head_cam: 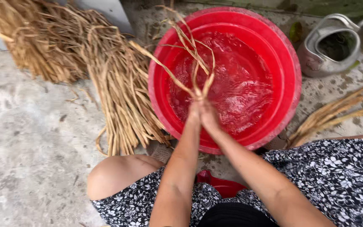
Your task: The person sits on the ground in front of a red basin of water and washes bundles of dried leaf strips. They dip each bundle in the water, rub and squeeze the strips with both hands, then set the washed bundle aside and take the next one from the pile.
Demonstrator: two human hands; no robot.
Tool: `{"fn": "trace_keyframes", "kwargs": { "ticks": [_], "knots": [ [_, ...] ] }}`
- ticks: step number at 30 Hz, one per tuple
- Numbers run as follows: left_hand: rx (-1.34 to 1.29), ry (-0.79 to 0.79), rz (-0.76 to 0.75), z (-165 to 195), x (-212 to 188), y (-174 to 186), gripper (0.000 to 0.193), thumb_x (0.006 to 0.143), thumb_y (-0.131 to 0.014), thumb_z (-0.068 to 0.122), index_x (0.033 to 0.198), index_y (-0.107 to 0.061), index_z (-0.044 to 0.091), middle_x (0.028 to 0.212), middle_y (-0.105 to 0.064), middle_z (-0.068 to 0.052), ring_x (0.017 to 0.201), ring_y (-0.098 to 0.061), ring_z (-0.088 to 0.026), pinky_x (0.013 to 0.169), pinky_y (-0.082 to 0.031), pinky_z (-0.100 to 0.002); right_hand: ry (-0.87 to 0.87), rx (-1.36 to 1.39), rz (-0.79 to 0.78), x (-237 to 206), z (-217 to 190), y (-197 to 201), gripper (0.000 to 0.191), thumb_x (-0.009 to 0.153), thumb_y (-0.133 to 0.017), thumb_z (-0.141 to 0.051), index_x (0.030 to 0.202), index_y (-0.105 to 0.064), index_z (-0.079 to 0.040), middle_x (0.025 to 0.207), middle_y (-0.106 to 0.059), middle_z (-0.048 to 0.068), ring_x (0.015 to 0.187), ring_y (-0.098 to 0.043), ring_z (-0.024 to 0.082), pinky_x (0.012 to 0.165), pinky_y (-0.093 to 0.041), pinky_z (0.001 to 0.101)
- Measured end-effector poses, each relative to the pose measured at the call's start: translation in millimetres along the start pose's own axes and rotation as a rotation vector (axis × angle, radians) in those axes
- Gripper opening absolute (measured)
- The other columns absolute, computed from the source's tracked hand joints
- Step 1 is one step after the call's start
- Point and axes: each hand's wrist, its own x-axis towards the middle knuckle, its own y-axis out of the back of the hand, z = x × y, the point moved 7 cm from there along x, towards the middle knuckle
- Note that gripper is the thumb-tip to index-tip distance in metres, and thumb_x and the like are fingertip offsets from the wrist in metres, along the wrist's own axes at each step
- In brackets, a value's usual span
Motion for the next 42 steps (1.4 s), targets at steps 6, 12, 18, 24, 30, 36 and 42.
{"fn": "trace_keyframes", "kwargs": {
  "ticks": [6, 12, 18, 24, 30, 36, 42],
  "knots": [
    [-0.030, -0.019, -0.354, -20, -14, -73, 0.069, 0.099, -0.055, 0.058, 0.138, -0.058, 0.001, 0.135, -0.065, -0.014, 0.124, -0.060, -0.026, 0.103, -0.050, -0.040, -0.170, -0.356, 0.256, 26, -13, 76, 0.046, 0.107, -0.035, -0.047, 0.129, -0.054, -0.011, 0.102, -0.065, 0.009, 0.089, -0.066, 0.019, 0.076, -0.055, 0.0368],
    [-0.080, -0.115, -0.133, 19, -8, -26, 0.072, 0.094, -0.044, 0.070, 0.134, -0.054, 0.012, 0.114, -0.060, -0.015, 0.106, -0.061, -0.029, 0.086, -0.049, -0.050, 0.061, -0.434, -0.003, 5, -10, -4, 0.050, 0.105, -0.045, -0.043, 0.140, -0.060, -0.011, 0.106, -0.066, 0.010, 0.097, -0.064, 0.023, 0.084, -0.047, 0.0380],
    [-0.070, -0.015, -0.385, -19, -20, -81, 0.054, 0.104, -0.049, 0.058, 0.131, -0.061, 0.013, 0.125, -0.068, -0.009, 0.112, -0.065, -0.024, 0.091, -0.057, -0.038, -0.096, -0.254, 0.269, 32, -33, 72, 0.045, 0.107, -0.041, -0.040, 0.135, -0.060, -0.010, 0.101, -0.065, 0.011, 0.090, -0.061, 0.022, 0.082, -0.046, 0.0402],
    [-0.016, -0.142, -0.161, 16, -11, -37, 0.066, 0.109, -0.045, 0.065, 0.130, -0.064, 0.005, 0.111, -0.061, -0.014, 0.100, -0.058, -0.030, 0.083, -0.049, -0.045, -0.144, -0.383, 0.038, 13, -14, 8, 0.046, 0.107, -0.038, -0.041, 0.124, -0.065, -0.008, 0.096, -0.065, 0.010, 0.072, -0.058, 0.018, 0.067, -0.049, 0.0408],
    [-0.162, -0.064, -0.258, -9, -15, -49, 0.061, 0.106, -0.053, 0.062, 0.130, -0.061, 0.006, 0.114, -0.065, -0.011, 0.102, -0.061, -0.026, 0.089, -0.052, -0.045, -0.131, -0.516, 0.146, 17, -26, 36, 0.043, 0.109, -0.037, -0.041, 0.134, -0.062, -0.018, 0.091, -0.056, 0.002, 0.057, -0.054, 0.018, 0.057, -0.041, 0.0329],
    [-0.167, 0.080, -0.250, -38, -15, -50, 0.056, 0.103, -0.051, 0.053, 0.131, -0.059, 0.005, 0.116, -0.065, -0.015, 0.099, -0.062, -0.028, 0.089, -0.054, -0.048, -0.192, 0.037, 0.218, 7, -11, 41, 0.034, 0.109, -0.044, -0.026, 0.125, -0.065, -0.004, 0.076, -0.061, 0.006, 0.059, -0.056, 0.014, 0.043, -0.046, 0.0289],
    [-0.309, -0.035, -0.270, -21, 5, -14, 0.051, 0.105, -0.045, 0.052, 0.135, -0.053, 0.011, 0.119, -0.064, -0.009, 0.099, -0.066, -0.025, 0.085, -0.058, -0.047, 0.001, -0.441, -0.016, -15, -29, -13, 0.040, 0.103, -0.038, -0.019, 0.138, -0.056, -0.013, 0.091, -0.060, -0.001, 0.053, -0.046, 0.010, 0.038, -0.041, 0.0255]
  ]
}}
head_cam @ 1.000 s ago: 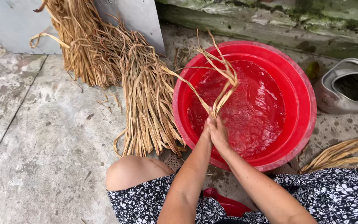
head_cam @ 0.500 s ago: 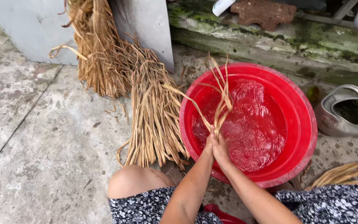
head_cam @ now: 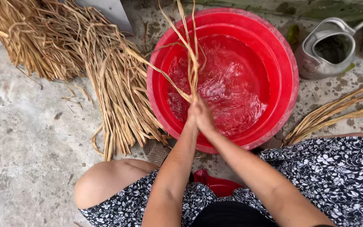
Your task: The person sits on the ground in front of a red basin of water and washes bundles of dried leaf strips. They dip each bundle in the water, rub and squeeze the strips with both hands, then set the washed bundle aside and take the next one from the pile.
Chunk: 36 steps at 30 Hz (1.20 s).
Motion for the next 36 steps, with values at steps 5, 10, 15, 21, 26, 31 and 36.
{"fn": "trace_keyframes", "kwargs": {
  "ticks": [5, 10, 15, 21, 26, 31, 36],
  "knots": [
    [0.314, 0.250, -0.074, -61, -7, -18, 0.074, 0.102, -0.044, 0.060, 0.149, -0.047, 0.003, 0.128, -0.064, -0.016, 0.098, -0.064, -0.028, 0.081, -0.052, -0.049, -0.165, 0.135, 0.202, 42, 45, 74, 0.031, 0.106, -0.052, -0.026, 0.119, -0.070, -0.004, 0.095, -0.069, 0.002, 0.070, -0.057, 0.011, 0.059, -0.046, 0.0271],
    [1.027, 0.303, 0.147, -11, -24, 10, 0.074, 0.097, -0.045, 0.060, 0.153, -0.039, 0.011, 0.140, -0.055, -0.014, 0.113, -0.061, -0.032, 0.091, -0.052, -0.052, -0.313, 0.277, 0.148, 54, 76, 104, 0.036, 0.104, -0.063, -0.035, 0.124, -0.070, -0.007, 0.111, -0.076, 0.005, 0.098, -0.070, 0.015, 0.091, -0.053, 0.0344],
    [1.118, 0.246, 0.289, 14, -24, 14, 0.079, 0.094, -0.047, 0.062, 0.154, -0.037, 0.012, 0.148, -0.049, -0.015, 0.125, -0.058, -0.036, 0.097, -0.051, -0.055, -0.578, 0.363, 0.314, 24, 76, 96, 0.048, 0.107, -0.049, -0.042, 0.138, -0.059, -0.007, 0.129, -0.061, 0.011, 0.106, -0.061, 0.023, 0.093, -0.053, 0.0441],
    [0.927, 0.418, 0.088, -44, -10, 13, 0.070, 0.101, -0.041, 0.059, 0.139, -0.058, 0.003, 0.124, -0.071, -0.019, 0.117, -0.066, -0.038, 0.088, -0.052, -0.054, -0.518, 0.391, 0.001, 30, 86, 52, 0.049, 0.101, -0.060, -0.035, 0.141, -0.064, -0.005, 0.135, -0.068, 0.015, 0.115, -0.062, 0.026, 0.100, -0.050, 0.0390],
    [1.284, 0.441, 0.231, -33, -2, 40, 0.034, 0.102, -0.051, 0.010, 0.127, -0.064, -0.007, 0.097, -0.076, -0.033, 0.087, -0.077, -0.048, 0.072, -0.059, -0.061, -0.463, 0.219, 0.171, 40, 92, 96, 0.053, 0.090, -0.071, -0.031, 0.137, -0.066, -0.007, 0.141, -0.066, 0.010, 0.130, -0.058, 0.022, 0.108, -0.041, 0.0394],
    [1.184, 0.304, 0.047, -31, 0, 20, 0.025, 0.099, -0.052, 0.015, 0.114, -0.065, 0.001, 0.091, -0.074, -0.023, 0.076, -0.072, -0.035, 0.066, -0.056, -0.050, -0.530, 0.205, 0.164, 32, 70, 81, 0.061, 0.100, -0.058, -0.058, 0.147, -0.049, -0.020, 0.148, -0.046, 0.004, 0.138, -0.038, 0.022, 0.116, -0.028, 0.0511],
    [1.194, 0.307, -0.192, -62, -19, -4, 0.022, 0.097, -0.049, 0.010, 0.102, -0.066, -0.003, 0.088, -0.073, -0.022, 0.071, -0.072, -0.032, 0.064, -0.058, -0.046, -0.507, -0.108, -0.341, 38, 82, 53, 0.054, 0.090, -0.072, -0.050, 0.128, -0.069, -0.011, 0.124, -0.070, 0.011, 0.120, -0.064, 0.025, 0.111, -0.045, 0.0448]
  ]
}}
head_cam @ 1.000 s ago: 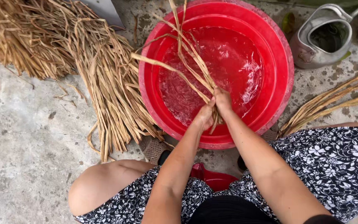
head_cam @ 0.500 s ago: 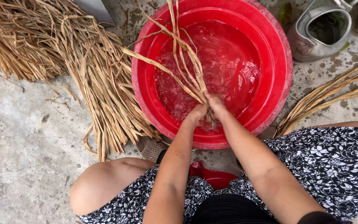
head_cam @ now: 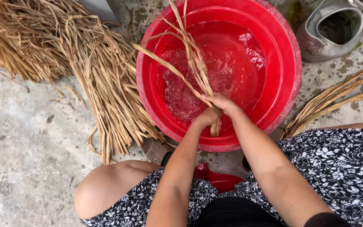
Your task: The person sits on the ground in front of a red basin of water and washes bundles of dried leaf strips. They dip each bundle in the water, rub and squeeze the strips with both hands, then set the washed bundle aside and take the next one from the pile.
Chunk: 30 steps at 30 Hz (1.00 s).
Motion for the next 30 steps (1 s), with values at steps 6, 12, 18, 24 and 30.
{"fn": "trace_keyframes", "kwargs": {
  "ticks": [6, 12, 18, 24, 30],
  "knots": [
    [0.805, 0.137, -0.057, -6, -10, -16, 0.022, 0.088, -0.055, 0.009, 0.092, -0.074, -0.003, 0.089, -0.074, -0.021, 0.076, -0.074, -0.030, 0.066, -0.057, -0.043, 0.104, 0.381, 0.138, 6, 3, 25, 0.038, 0.097, -0.062, -0.040, 0.125, -0.066, -0.015, 0.104, -0.072, 0.004, 0.093, -0.066, 0.016, 0.085, -0.054, 0.0387],
    [0.725, 0.169, -0.123, -15, 0, -13, 0.028, 0.092, -0.052, 0.012, 0.098, -0.074, -0.005, 0.092, -0.076, -0.023, 0.074, -0.074, -0.033, 0.067, -0.060, -0.048, 0.167, 0.163, -0.037, -11, -27, -24, 0.045, 0.095, -0.059, -0.055, 0.111, -0.071, -0.015, 0.070, -0.067, 0.004, 0.054, -0.058, 0.012, 0.049, -0.046, 0.0282],
    [0.284, -0.398, 0.050, 16, -3, 29, 0.051, 0.088, -0.077, 0.027, 0.128, -0.061, -0.001, 0.118, -0.070, -0.020, 0.104, -0.065, -0.029, 0.090, -0.053, -0.045, -0.101, 0.107, 0.567, -13, 17, 53, 0.059, 0.096, -0.072, -0.059, 0.101, -0.079, -0.001, 0.079, -0.068, 0.008, 0.069, -0.062, 0.019, 0.064, -0.049, 0.0390],
    [-0.687, 0.079, 0.358, -11, 1, 76, 0.068, 0.109, -0.048, 0.067, 0.143, -0.051, 0.009, 0.121, -0.063, -0.004, 0.105, -0.061, -0.021, 0.088, -0.049, -0.042, 0.173, 0.080, 0.477, -12, -23, -1, 0.039, 0.102, -0.049, -0.047, 0.116, -0.077, -0.024, 0.105, -0.079, 0.005, 0.082, -0.070, 0.018, 0.073, -0.057, 0.0402],
    [-1.160, -0.411, 0.430, 31, -39, 108, 0.068, 0.099, -0.041, 0.063, 0.144, -0.053, 0.013, 0.133, -0.061, -0.009, 0.110, -0.067, -0.025, 0.086, -0.059, -0.042, 0.918, -0.407, 0.766, -82, -102, -71, 0.039, 0.114, -0.035, -0.035, 0.137, -0.061, -0.019, 0.109, -0.070, 0.006, 0.074, -0.062, 0.021, 0.053, -0.051, 0.0371]
  ]
}}
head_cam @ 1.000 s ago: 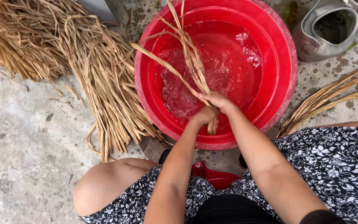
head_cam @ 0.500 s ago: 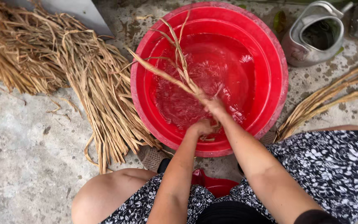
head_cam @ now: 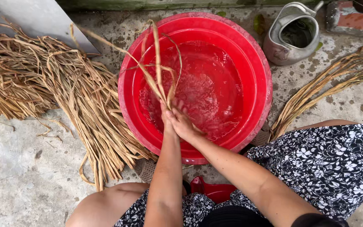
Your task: The person sits on the ground in front of a red basin of water and washes bundles of dried leaf strips. They dip each bundle in the water, rub and squeeze the strips with both hands, then set the washed bundle aside and take the next one from the pile.
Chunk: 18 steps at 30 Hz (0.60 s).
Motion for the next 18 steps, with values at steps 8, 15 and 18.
{"fn": "trace_keyframes", "kwargs": {
  "ticks": [8, 15, 18],
  "knots": [
    [0.219, 0.276, -0.088, -61, -17, -37, 0.069, 0.104, -0.047, 0.063, 0.145, -0.051, 0.007, 0.130, -0.065, -0.009, 0.112, -0.065, -0.019, 0.089, -0.056, -0.036, -0.788, 0.425, -0.217, 0, 86, -8, 0.045, 0.109, -0.036, -0.046, 0.143, -0.058, -0.024, 0.097, -0.065, 0.013, 0.068, -0.060, 0.026, 0.047, -0.044, 0.0345],
    [0.352, 0.204, 0.200, -27, 11, 13, 0.077, 0.099, -0.036, 0.069, 0.129, -0.064, 0.003, 0.106, -0.066, -0.018, 0.095, -0.064, -0.030, 0.083, -0.055, -0.045, -0.435, 0.460, -0.173, -7, 64, -28, 0.049, 0.113, -0.042, -0.045, 0.146, -0.057, -0.013, 0.140, -0.060, 0.022, 0.130, -0.056, 0.040, 0.103, -0.047, 0.0586],
    [0.147, 0.216, -0.068, -62, 4, -16, 0.053, 0.105, -0.051, 0.045, 0.136, -0.060, 0.003, 0.114, -0.071, -0.011, 0.098, -0.071, -0.021, 0.084, -0.062, -0.036, -0.514, 0.158, -0.149, -2, 92, -6, 0.053, 0.107, -0.044, -0.045, 0.152, -0.050, -0.016, 0.137, -0.062, 0.018, 0.127, -0.056, 0.041, 0.100, -0.047, 0.0628]
  ]
}}
